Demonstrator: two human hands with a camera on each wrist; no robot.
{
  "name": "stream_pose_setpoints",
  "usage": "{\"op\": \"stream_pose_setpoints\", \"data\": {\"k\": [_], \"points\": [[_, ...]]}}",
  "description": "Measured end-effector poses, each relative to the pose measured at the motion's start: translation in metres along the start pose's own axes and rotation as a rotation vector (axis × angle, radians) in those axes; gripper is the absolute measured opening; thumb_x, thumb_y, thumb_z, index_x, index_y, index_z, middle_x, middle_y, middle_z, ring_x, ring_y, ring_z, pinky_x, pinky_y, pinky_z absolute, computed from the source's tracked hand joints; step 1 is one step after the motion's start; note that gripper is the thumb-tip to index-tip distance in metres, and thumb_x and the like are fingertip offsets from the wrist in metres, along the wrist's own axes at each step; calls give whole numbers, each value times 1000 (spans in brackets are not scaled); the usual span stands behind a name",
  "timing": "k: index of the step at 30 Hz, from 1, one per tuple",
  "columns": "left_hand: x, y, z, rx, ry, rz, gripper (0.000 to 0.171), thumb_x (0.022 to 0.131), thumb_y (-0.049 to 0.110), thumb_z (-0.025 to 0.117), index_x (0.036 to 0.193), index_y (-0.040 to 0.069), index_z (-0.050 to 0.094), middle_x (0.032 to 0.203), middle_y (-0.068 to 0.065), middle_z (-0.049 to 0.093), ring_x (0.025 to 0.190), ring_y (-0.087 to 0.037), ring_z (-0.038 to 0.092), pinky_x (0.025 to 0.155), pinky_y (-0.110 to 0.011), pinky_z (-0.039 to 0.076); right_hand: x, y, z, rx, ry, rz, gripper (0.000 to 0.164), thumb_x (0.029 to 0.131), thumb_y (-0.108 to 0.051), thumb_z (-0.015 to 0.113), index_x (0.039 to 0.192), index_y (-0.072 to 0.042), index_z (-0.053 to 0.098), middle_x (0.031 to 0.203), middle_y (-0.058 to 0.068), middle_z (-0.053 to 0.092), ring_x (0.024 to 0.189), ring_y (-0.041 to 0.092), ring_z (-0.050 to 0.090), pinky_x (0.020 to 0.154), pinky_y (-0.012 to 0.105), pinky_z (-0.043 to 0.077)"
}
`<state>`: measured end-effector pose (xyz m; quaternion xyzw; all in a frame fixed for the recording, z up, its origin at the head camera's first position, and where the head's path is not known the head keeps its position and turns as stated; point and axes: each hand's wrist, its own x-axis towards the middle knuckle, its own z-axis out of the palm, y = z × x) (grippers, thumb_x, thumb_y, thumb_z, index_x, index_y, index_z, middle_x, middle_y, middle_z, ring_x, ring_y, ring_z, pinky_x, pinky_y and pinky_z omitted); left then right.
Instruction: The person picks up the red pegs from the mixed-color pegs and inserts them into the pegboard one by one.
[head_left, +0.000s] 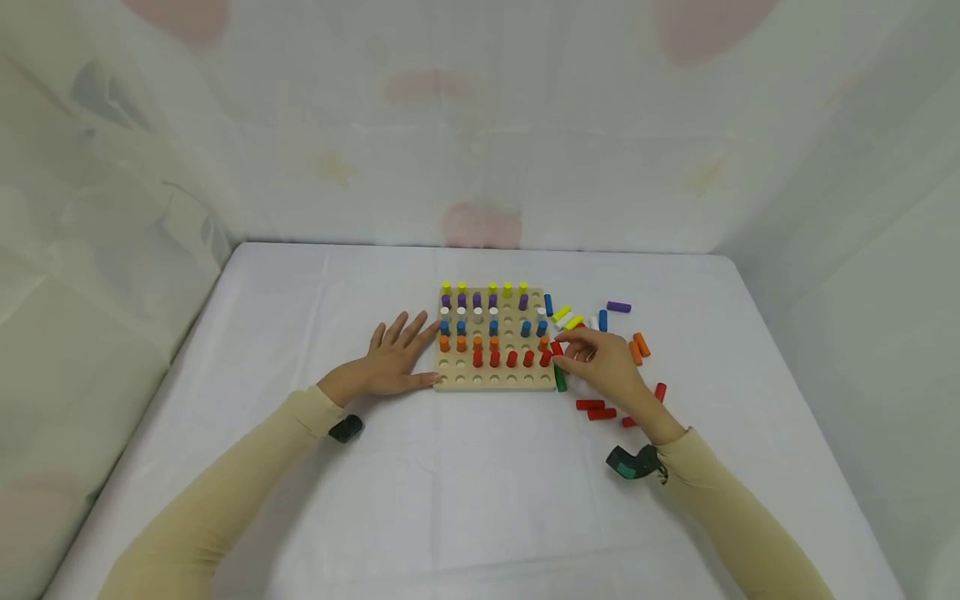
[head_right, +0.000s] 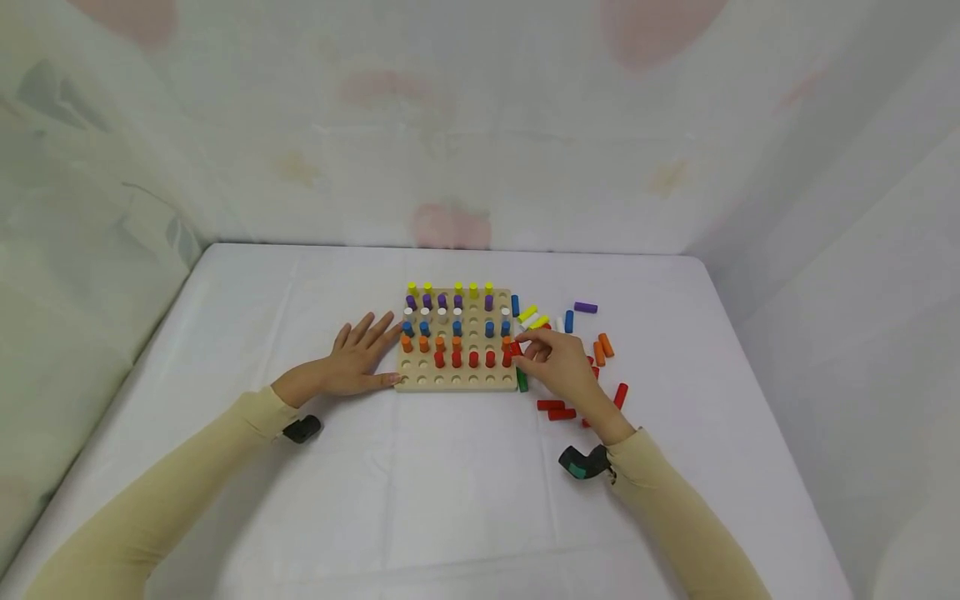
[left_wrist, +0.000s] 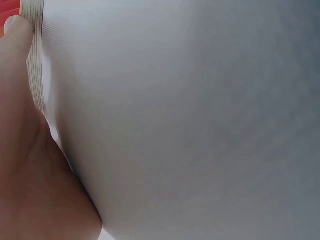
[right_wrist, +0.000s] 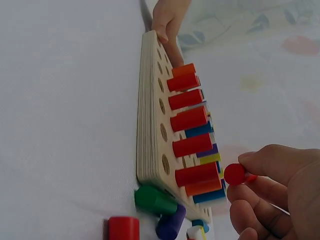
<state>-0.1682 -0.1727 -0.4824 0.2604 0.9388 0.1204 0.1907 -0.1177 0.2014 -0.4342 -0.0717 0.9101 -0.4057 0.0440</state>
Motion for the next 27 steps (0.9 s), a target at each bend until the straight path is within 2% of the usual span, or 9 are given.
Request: {"op": "stream_pose_setpoints", "data": {"k": [12,27], "points": [[2,-1,2,17,-12,-6,94,95,66,47,160,25,-6,168,-9,-16,153,-42,-17,117,-70,-6,9,-16,10,57,-11,-97,29,88,-20,75,115,-11,70,89,7,70,79,20,58,67,19,49],[2,-2,3,17,-2,0,94,95,66,47,160,26,-7,168,-10,-15,153,-43,-16,117,-70,-5,19,-27,24,81,-23,-156,28,90,-16,72,117,-9,69,89,6,71,78,18,59,68,21,50]]}}
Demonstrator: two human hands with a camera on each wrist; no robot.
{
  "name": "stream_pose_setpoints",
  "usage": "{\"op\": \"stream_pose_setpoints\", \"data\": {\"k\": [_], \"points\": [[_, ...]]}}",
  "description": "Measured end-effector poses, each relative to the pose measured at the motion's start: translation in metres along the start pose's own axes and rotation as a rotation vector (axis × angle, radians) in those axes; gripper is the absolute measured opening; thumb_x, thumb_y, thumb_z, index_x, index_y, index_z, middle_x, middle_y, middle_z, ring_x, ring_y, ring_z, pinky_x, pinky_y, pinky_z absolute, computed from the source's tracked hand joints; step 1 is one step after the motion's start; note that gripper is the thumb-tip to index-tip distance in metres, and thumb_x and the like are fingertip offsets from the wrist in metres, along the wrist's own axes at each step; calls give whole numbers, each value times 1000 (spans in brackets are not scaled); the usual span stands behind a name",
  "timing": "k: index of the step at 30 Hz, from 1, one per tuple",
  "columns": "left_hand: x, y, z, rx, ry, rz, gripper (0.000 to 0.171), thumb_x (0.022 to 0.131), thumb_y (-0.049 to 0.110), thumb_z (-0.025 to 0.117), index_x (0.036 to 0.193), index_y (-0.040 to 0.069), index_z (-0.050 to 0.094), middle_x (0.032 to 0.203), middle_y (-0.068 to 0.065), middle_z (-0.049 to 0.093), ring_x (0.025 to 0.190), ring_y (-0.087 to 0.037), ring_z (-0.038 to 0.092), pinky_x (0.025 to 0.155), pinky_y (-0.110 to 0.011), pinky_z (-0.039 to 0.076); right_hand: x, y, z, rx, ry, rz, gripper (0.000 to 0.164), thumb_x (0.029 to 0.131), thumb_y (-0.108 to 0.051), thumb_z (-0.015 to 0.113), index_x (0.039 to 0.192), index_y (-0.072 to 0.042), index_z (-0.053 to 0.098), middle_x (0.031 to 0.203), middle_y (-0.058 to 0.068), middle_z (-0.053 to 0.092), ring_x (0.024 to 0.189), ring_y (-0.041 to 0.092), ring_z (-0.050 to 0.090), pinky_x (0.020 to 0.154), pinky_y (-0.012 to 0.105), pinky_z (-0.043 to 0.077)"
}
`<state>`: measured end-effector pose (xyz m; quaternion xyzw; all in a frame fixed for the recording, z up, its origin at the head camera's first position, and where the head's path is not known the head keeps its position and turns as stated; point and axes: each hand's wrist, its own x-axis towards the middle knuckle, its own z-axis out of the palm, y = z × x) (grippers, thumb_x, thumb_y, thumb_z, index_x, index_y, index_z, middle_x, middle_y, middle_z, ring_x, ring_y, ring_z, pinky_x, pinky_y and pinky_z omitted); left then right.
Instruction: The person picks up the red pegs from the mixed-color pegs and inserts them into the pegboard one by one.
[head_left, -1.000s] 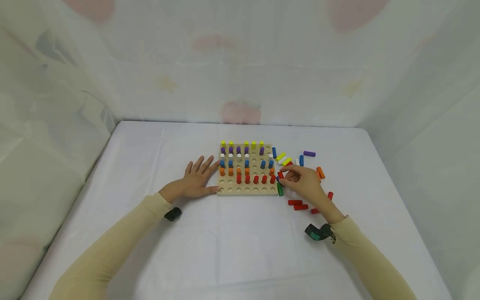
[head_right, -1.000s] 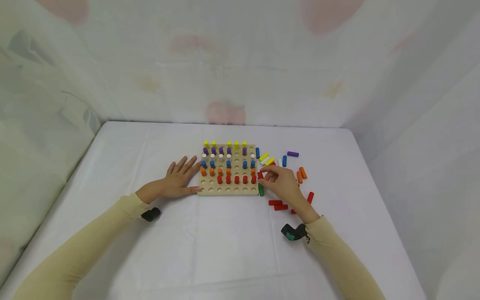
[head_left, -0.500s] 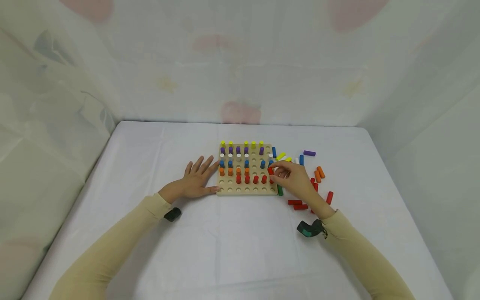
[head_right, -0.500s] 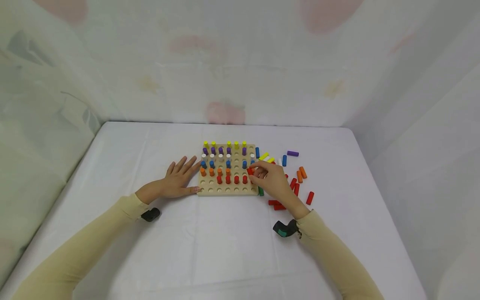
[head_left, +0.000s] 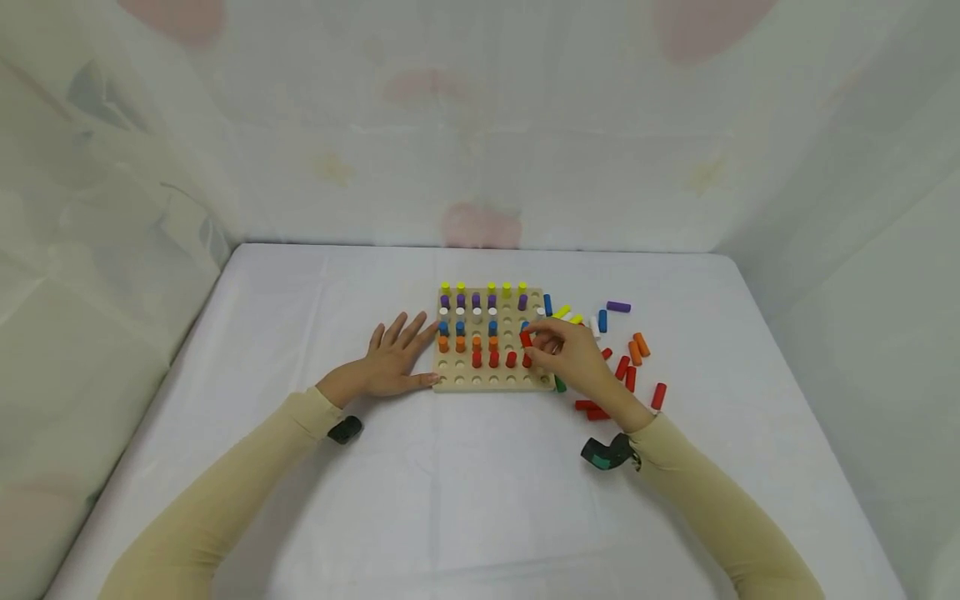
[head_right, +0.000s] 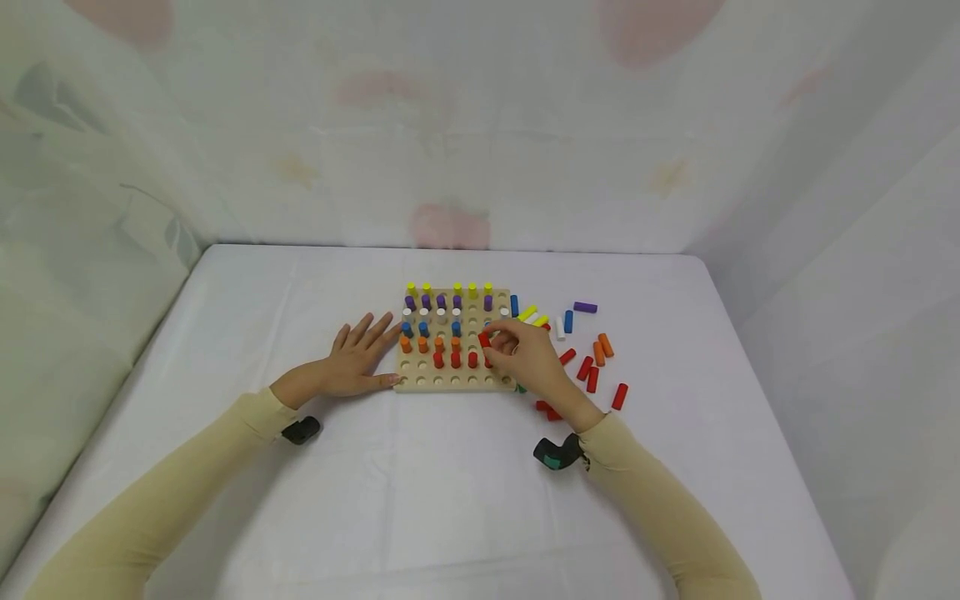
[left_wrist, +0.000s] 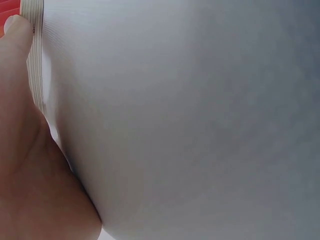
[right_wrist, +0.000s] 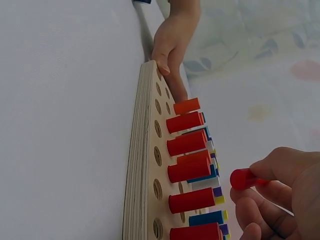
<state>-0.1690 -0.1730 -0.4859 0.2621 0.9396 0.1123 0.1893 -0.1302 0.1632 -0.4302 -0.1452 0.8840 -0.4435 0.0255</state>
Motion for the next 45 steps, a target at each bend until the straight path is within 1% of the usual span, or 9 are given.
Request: {"op": "stream_pose_setpoints", "data": {"k": [5,9,14,16,22,27,33,42,45], "points": [[-1,0,-1,-1,6,-1,94,95,65,48,160,25,-5,168,-11,-13,153,-44,-15,117,-71,-6,4,-4,4,-4,-3,-18,26,90,-15,73,115,-10,68,89,6,71,78,18,59,69,21,51],[-2,1,-2,-13,9,3,94,94,64,49,161,24,-3,168,-13,-11,153,-45,-14,116,-71,-6,6,-5,7,-6,-14,-13,28,89,-15,73,116,-9,67,91,7,72,77,17,59,68,21,51],[-2,1,-2,-17,6,10,94,95,66,48,160,24,-5,168,-12,-13,153,-45,-15,116,-71,-6,8,-8,10,-2,-35,-15,29,90,-15,73,116,-8,65,92,7,70,77,16,58,67,19,50],[-1,0,-2,-3,2,4,94,94,67,47,160,25,-7,168,-11,-14,153,-44,-15,117,-70,-5,9,-11,11,-1,-32,-21,28,89,-14,73,115,-7,65,92,7,70,77,16,58,68,18,50],[-1,1,-3,-3,1,-7,94,94,66,48,160,26,-6,168,-10,-14,153,-43,-15,117,-70,-6,12,-15,15,-8,-18,-44,29,88,-11,73,115,-6,65,92,9,69,79,16,59,69,20,50],[-1,0,-2,-5,2,-6,93,95,65,48,160,26,-5,168,-9,-13,154,-42,-15,117,-70,-5,16,-16,19,-6,-23,-51,29,89,-13,72,116,-6,65,92,8,69,78,15,59,69,20,50],[-2,2,-3,-5,1,-8,93,95,65,48,160,26,-5,168,-10,-14,154,-42,-15,117,-70,-5,20,-20,25,-17,-25,-59,28,88,-15,74,113,-5,67,94,9,71,79,17,59,70,20,51],[-1,0,-2,-10,3,-9,94,94,66,48,160,26,-6,168,-9,-14,154,-42,-15,118,-70,-6,25,-20,32,-13,-18,-113,23,88,-14,75,108,-5,67,93,9,72,79,17,62,69,23,52],[0,-1,-2,-8,0,-9,94,94,66,48,160,26,-6,168,-9,-14,154,-42,-16,117,-70,-6,26,-21,33,-10,-30,-112,23,88,-13,74,109,-5,67,94,9,72,79,16,62,70,22,51]]}}
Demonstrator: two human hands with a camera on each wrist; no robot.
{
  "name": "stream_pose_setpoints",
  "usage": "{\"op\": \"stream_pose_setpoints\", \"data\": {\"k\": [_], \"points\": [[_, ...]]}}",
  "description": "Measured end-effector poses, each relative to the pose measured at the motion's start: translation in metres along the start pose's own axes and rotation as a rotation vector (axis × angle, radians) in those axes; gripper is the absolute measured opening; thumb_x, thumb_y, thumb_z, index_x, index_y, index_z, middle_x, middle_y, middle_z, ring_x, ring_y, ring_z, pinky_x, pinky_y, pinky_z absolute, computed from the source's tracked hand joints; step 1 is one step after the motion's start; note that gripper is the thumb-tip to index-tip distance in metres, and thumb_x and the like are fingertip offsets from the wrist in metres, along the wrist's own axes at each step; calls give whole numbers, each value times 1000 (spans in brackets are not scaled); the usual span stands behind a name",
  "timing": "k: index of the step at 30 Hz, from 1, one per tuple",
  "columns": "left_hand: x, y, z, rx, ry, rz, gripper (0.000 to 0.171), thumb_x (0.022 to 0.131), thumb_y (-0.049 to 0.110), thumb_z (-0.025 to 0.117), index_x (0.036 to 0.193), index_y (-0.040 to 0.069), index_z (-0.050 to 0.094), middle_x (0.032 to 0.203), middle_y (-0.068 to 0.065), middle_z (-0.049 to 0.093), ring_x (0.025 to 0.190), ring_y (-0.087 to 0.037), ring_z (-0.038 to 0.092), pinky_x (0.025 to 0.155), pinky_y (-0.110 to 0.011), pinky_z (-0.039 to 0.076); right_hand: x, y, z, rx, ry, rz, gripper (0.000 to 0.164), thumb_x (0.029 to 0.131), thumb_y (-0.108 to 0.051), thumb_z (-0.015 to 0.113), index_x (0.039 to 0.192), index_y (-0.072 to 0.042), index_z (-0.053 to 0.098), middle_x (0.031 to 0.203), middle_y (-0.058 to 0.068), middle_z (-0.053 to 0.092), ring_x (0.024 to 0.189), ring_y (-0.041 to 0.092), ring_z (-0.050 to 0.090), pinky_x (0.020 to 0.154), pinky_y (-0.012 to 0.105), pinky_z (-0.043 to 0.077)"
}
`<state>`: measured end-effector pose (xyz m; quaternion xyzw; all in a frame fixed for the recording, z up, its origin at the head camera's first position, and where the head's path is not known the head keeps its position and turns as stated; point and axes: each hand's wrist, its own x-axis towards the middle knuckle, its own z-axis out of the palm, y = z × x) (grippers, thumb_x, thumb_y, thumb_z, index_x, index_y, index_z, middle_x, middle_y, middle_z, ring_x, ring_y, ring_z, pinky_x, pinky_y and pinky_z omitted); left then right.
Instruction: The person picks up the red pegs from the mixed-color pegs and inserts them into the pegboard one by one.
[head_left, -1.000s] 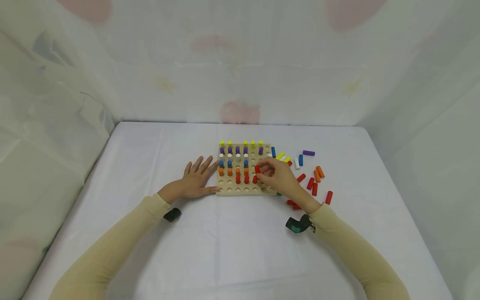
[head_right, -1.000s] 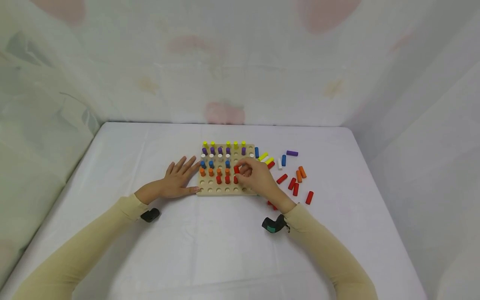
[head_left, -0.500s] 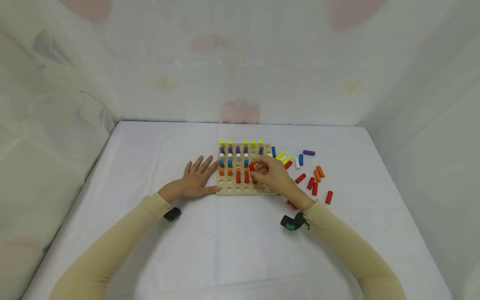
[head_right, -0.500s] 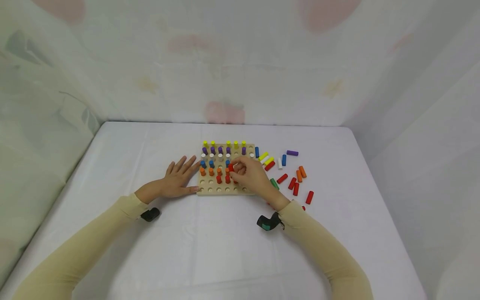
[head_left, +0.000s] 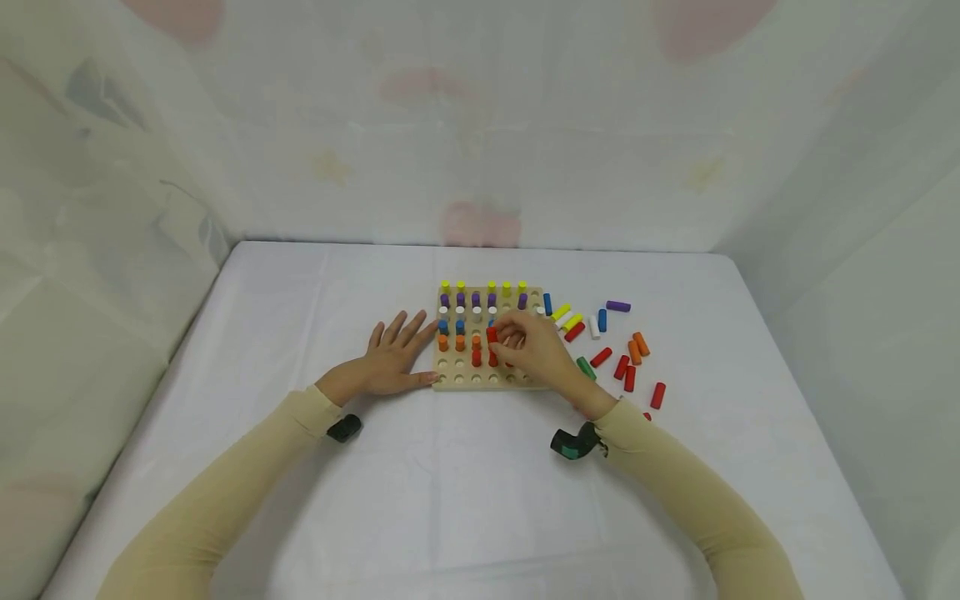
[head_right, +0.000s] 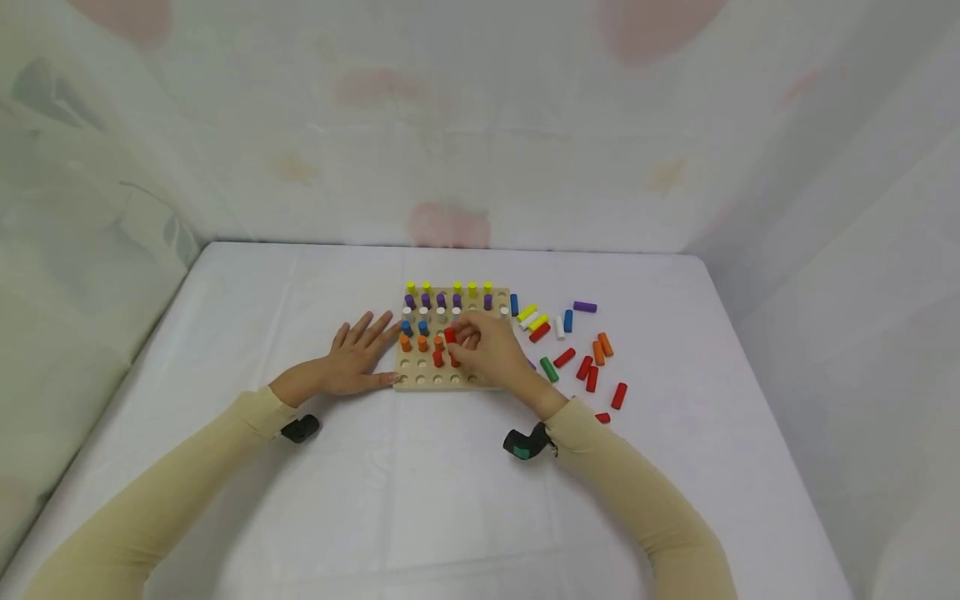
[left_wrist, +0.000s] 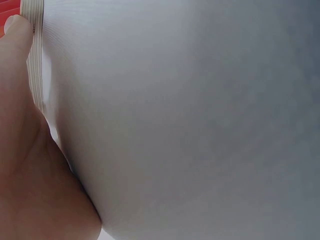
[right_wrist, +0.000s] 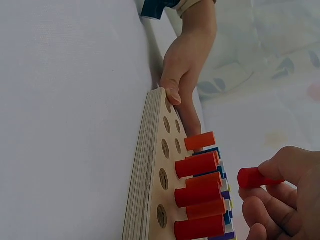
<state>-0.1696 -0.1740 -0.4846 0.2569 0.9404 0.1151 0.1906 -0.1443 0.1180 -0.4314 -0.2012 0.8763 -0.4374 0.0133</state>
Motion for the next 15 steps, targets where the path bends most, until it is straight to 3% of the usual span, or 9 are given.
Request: {"op": "stream_pose_setpoints", "data": {"k": [15], "points": [[1,-1,1,6,3,-2,95,93,68,47,160,27,-6,168,-8,-15,154,-41,-16,117,-71,-6,5,-4,13,1,0,-18,22,87,-14,75,104,-4,65,93,9,72,84,18,66,76,25,55]]}}
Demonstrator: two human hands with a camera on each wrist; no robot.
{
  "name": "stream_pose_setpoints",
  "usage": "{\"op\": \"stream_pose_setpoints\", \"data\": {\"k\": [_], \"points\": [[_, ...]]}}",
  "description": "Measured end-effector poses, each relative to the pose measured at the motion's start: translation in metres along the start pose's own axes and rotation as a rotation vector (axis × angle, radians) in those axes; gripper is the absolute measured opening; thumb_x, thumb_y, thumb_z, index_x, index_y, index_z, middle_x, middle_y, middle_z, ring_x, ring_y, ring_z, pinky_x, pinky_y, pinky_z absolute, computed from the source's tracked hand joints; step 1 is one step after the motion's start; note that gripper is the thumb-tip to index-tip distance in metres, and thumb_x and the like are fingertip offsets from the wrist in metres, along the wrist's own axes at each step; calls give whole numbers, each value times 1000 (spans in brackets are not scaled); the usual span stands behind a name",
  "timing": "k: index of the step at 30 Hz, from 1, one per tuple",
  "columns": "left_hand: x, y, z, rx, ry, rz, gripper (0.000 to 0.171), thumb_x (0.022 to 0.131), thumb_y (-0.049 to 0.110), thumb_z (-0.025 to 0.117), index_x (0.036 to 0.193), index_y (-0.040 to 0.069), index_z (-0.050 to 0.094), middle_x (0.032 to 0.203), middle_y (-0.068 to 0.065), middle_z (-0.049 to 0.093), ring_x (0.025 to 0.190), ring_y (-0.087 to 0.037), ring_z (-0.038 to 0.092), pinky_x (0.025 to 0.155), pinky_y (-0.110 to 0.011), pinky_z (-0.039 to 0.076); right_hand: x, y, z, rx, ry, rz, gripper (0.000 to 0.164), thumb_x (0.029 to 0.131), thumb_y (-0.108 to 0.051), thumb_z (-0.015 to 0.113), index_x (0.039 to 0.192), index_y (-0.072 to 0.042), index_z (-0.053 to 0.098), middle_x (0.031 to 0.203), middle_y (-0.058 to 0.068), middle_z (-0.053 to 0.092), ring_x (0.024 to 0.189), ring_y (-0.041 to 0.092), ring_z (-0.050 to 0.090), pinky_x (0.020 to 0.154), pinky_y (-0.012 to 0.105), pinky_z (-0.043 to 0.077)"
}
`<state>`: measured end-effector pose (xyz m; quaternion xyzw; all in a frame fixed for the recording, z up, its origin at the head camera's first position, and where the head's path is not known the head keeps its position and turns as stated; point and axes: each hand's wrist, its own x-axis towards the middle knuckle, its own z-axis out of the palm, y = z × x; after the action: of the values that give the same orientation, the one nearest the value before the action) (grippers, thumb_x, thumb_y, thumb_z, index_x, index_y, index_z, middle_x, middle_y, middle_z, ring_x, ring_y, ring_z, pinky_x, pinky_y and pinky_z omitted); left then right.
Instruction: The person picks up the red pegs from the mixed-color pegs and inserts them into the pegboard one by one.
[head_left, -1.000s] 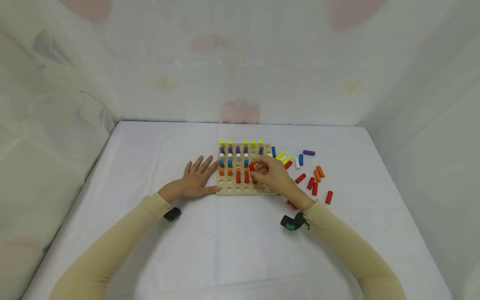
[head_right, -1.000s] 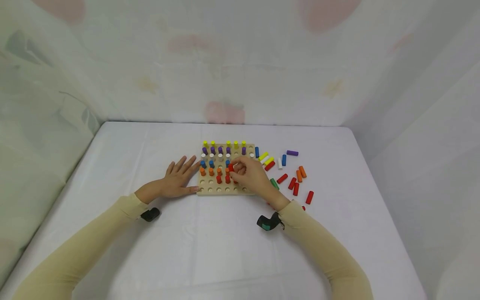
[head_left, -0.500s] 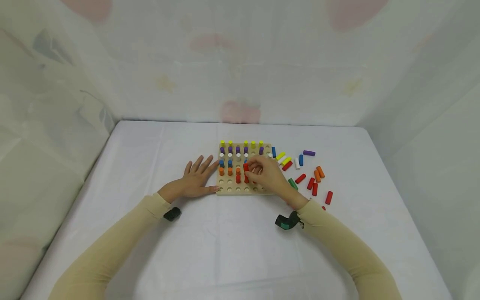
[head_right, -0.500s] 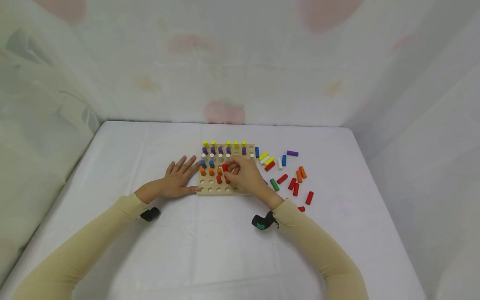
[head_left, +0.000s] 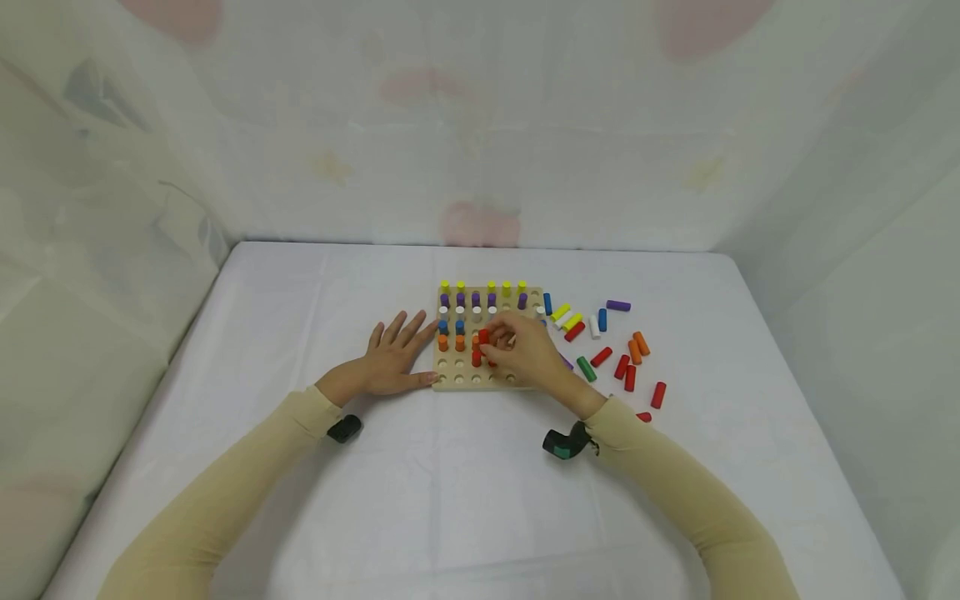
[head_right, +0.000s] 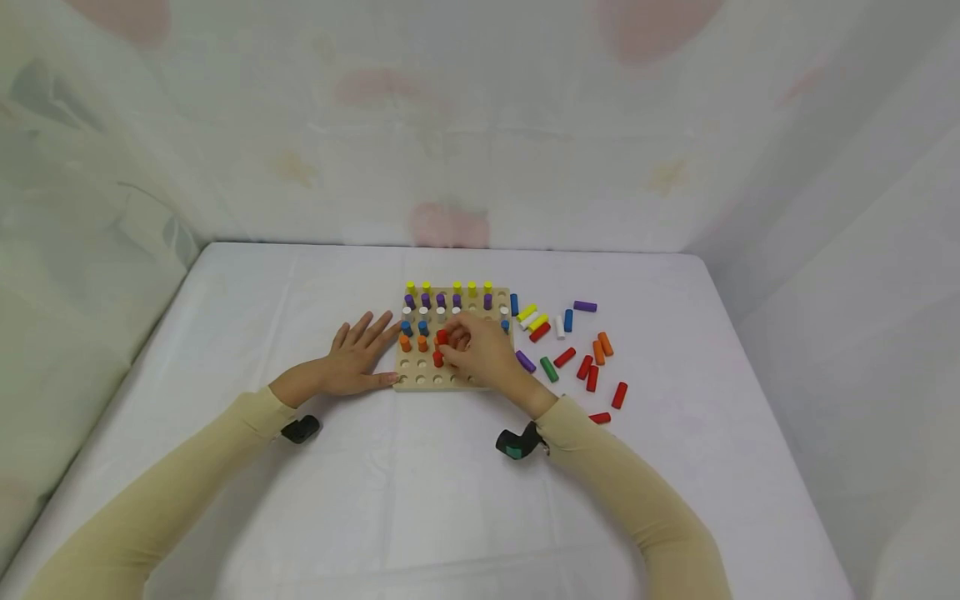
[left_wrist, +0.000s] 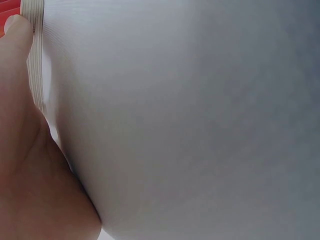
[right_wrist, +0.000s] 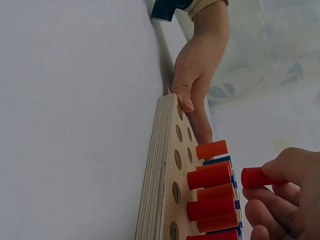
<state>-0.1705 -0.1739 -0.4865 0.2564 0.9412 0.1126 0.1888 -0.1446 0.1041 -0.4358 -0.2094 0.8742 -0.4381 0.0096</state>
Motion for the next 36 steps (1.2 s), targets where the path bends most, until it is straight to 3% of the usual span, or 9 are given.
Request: {"op": "stream_pose_setpoints", "data": {"k": [9,16,26,33,36], "points": [[-1,1,-2,1,5,12,95,93,67,49,161,25,-4,168,-10,-13,153,-43,-16,117,-71,-5,3,-4,8,-48,4,8,22,86,-16,76,104,-7,67,91,7,73,82,19,67,71,23,53],[-1,0,-1,2,7,13,94,94,65,49,160,25,-5,168,-10,-14,153,-43,-15,117,-71,-4,4,-4,13,-93,3,-28,21,86,-17,76,104,-8,68,92,5,76,84,20,69,75,29,56],[-2,2,-3,1,-1,10,94,94,66,48,160,25,-5,168,-9,-14,153,-43,-16,117,-72,-4,6,-3,17,-147,20,-48,20,87,-21,76,102,-11,67,92,2,76,81,19,67,68,22,48],[-1,1,-2,-2,1,9,94,94,66,48,160,26,-5,168,-9,-14,153,-42,-16,117,-71,-5,6,-8,19,-160,12,-63,23,87,-20,76,106,-11,66,95,2,76,87,15,69,75,26,52],[-1,0,-2,-1,-2,9,95,94,67,48,160,26,-5,168,-9,-15,153,-42,-16,117,-71,-5,6,-9,20,-179,2,-54,24,88,-21,76,107,-12,66,96,1,76,84,16,68,73,25,50]]}}
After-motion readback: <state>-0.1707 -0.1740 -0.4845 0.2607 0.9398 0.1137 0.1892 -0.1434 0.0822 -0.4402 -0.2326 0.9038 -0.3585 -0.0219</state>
